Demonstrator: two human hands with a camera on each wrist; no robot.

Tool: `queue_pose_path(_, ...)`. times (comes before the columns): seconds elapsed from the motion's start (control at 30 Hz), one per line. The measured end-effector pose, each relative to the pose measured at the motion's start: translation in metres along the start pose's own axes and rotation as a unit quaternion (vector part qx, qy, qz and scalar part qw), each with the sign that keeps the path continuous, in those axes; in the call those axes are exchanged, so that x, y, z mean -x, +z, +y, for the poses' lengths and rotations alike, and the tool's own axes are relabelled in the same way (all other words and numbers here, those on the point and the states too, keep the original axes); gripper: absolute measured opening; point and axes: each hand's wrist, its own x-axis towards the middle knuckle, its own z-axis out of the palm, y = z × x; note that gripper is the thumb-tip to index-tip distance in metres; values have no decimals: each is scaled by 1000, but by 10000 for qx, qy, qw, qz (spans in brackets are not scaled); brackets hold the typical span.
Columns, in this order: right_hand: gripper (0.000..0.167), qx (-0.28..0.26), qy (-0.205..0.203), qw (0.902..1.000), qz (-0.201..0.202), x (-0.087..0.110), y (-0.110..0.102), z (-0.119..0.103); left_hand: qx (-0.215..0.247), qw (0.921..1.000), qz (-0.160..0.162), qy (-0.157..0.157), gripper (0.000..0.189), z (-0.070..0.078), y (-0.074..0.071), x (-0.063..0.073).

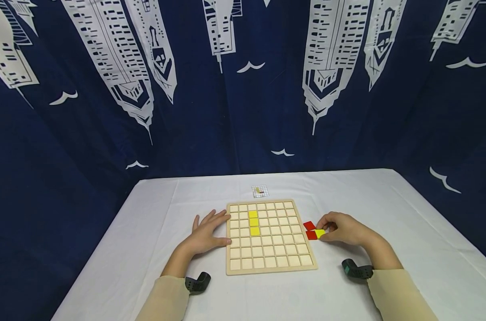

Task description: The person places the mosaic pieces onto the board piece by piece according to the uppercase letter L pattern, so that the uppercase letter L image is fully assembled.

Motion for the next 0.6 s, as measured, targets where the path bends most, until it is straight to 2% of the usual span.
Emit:
queue_pose_path(0.3, 25, 44, -42, 10000, -39, -1, 0, -5, -8, 10000, 18, 13, 79, -1, 0, 1)
queue_pose_path(0.6, 24, 83, -342, 9993, 109, -4, 2, -17, -29, 10000, 7, 10, 78, 0, -1, 1)
